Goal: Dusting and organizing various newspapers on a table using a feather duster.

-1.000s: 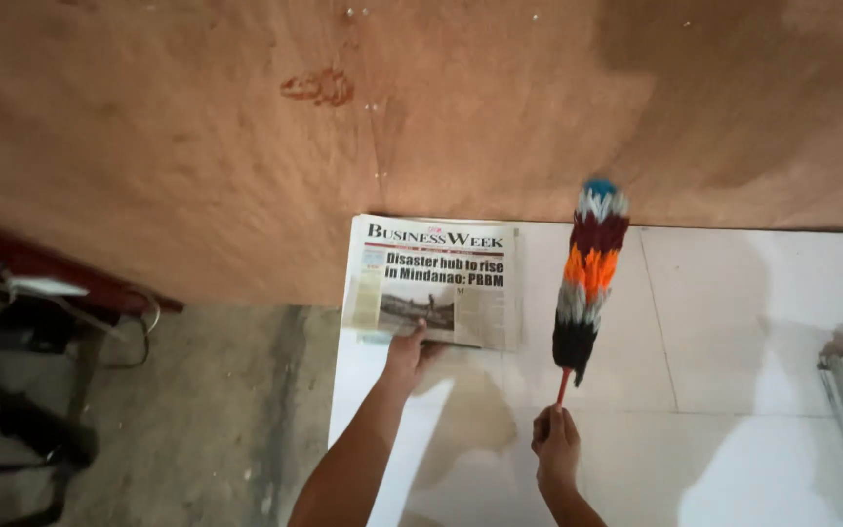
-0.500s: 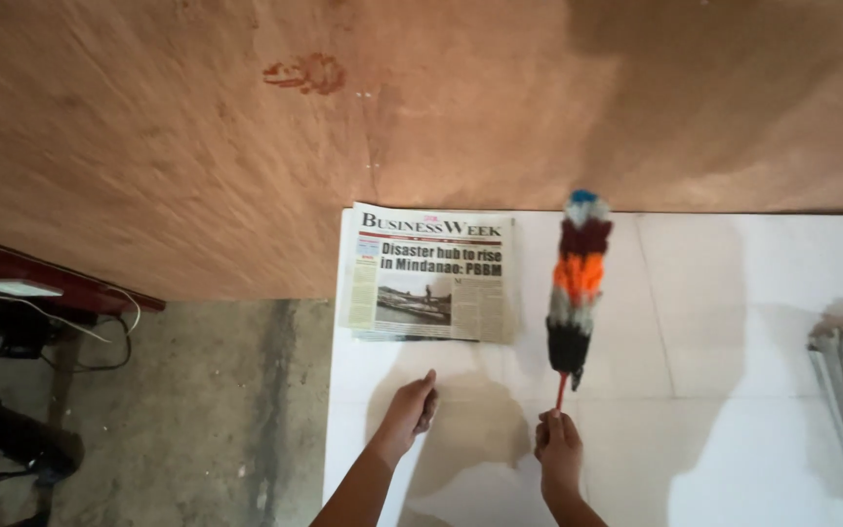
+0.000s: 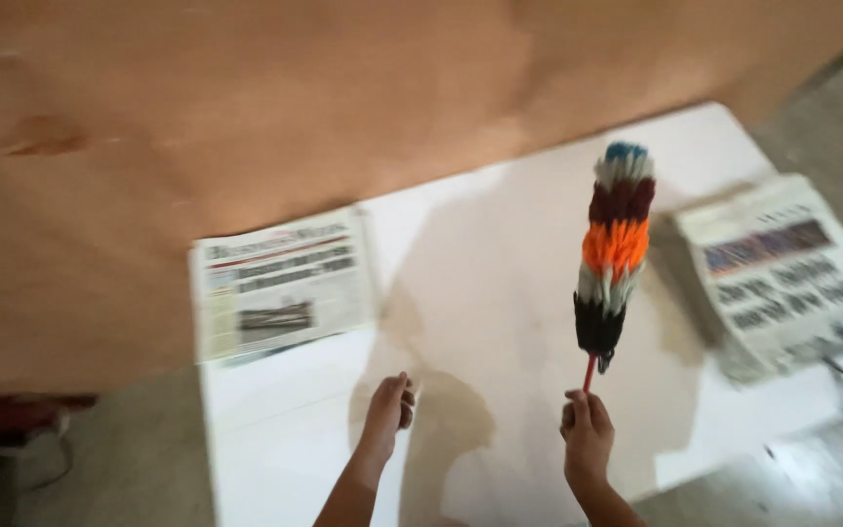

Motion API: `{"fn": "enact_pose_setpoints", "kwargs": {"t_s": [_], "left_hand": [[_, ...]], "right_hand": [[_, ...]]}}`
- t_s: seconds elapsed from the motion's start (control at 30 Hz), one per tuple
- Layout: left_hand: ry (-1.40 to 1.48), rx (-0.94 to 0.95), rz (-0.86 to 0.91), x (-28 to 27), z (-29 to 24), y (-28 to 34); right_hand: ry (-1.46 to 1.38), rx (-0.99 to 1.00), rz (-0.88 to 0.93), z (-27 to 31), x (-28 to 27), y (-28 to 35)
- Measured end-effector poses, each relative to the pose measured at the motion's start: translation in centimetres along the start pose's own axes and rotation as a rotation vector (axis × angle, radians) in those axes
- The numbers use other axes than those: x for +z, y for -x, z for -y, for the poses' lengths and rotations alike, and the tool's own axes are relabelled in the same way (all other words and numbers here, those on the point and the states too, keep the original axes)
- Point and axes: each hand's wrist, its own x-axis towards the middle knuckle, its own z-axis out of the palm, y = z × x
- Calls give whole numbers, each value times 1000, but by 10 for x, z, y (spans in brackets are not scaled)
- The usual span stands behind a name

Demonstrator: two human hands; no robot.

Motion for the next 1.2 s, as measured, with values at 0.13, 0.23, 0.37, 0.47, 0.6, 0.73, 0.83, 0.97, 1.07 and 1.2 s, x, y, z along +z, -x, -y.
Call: {"fn": "enact_pose_setpoints", "kwargs": {"t_s": [0.13, 0.23, 0.37, 0.47, 0.6, 0.73, 0.83, 0.97, 1.07, 1.2], "left_hand": [[-209, 10, 95, 131, 24, -3], [-387, 123, 174, 243, 67, -16], [-806, 942, 329, 396, 91, 0], [-1050, 1324, 536, 496, 73, 32], [-1319, 1409, 617, 577, 112, 0], [-1711, 1256, 613, 597, 168, -38], [-1766, 1330, 557, 602, 165, -30], [-1782, 1144, 690, 595, 139, -23], [-1747, 930, 664, 583, 113, -15], [-1376, 866, 564, 542, 64, 16]], "right_hand": [[-129, -159, 48, 27, -91, -53], [-102, -216, 28, 63, -168, -101], [-139, -478, 83, 81, -263, -182], [-172, -382, -8, 116, -311, -193], [-252, -379, -55, 118, -348, -209], [-292, -296, -67, 122, -369, -215], [-284, -242, -97, 116, -388, -230], [-237, -296, -84, 116, -397, -240], [-181, -260, -95, 138, -385, -234], [-208, -275, -2, 133, -369, -236]]}}
